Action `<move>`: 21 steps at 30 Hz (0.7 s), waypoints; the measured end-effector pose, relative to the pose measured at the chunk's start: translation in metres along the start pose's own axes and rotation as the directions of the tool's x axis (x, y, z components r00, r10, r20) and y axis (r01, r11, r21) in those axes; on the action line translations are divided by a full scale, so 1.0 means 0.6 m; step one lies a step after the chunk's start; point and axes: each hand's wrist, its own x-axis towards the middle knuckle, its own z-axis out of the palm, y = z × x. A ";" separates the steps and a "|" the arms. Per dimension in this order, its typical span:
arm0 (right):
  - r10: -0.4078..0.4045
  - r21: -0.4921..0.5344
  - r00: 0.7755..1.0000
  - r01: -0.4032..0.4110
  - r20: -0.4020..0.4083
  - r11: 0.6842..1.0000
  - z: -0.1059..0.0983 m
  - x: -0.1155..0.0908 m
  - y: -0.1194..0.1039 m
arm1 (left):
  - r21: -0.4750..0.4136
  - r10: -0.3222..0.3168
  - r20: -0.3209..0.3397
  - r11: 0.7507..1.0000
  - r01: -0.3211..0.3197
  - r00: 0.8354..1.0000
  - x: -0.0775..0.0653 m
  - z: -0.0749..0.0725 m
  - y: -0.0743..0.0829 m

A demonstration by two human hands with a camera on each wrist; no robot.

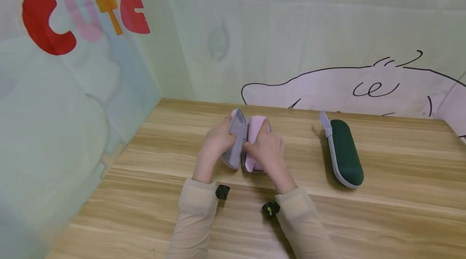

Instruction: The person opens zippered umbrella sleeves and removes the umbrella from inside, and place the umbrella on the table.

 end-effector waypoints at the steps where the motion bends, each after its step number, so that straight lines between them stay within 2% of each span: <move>1: -0.005 0.013 1.000 0.005 -0.010 1.000 -0.002 0.000 0.000 | 0.002 0.001 0.000 1.000 -0.001 1.000 0.000 0.000 0.000; 7: -0.006 0.075 0.999 0.009 -0.044 0.997 -0.019 -0.002 -0.003 | 0.044 0.016 -0.021 0.999 -0.015 1.000 0.003 0.002 -0.004; 21: 0.002 0.171 1.000 -0.005 0.016 0.985 -0.043 -0.006 -0.010 | 0.064 0.002 -0.036 0.998 0.000 0.999 0.012 0.007 -0.014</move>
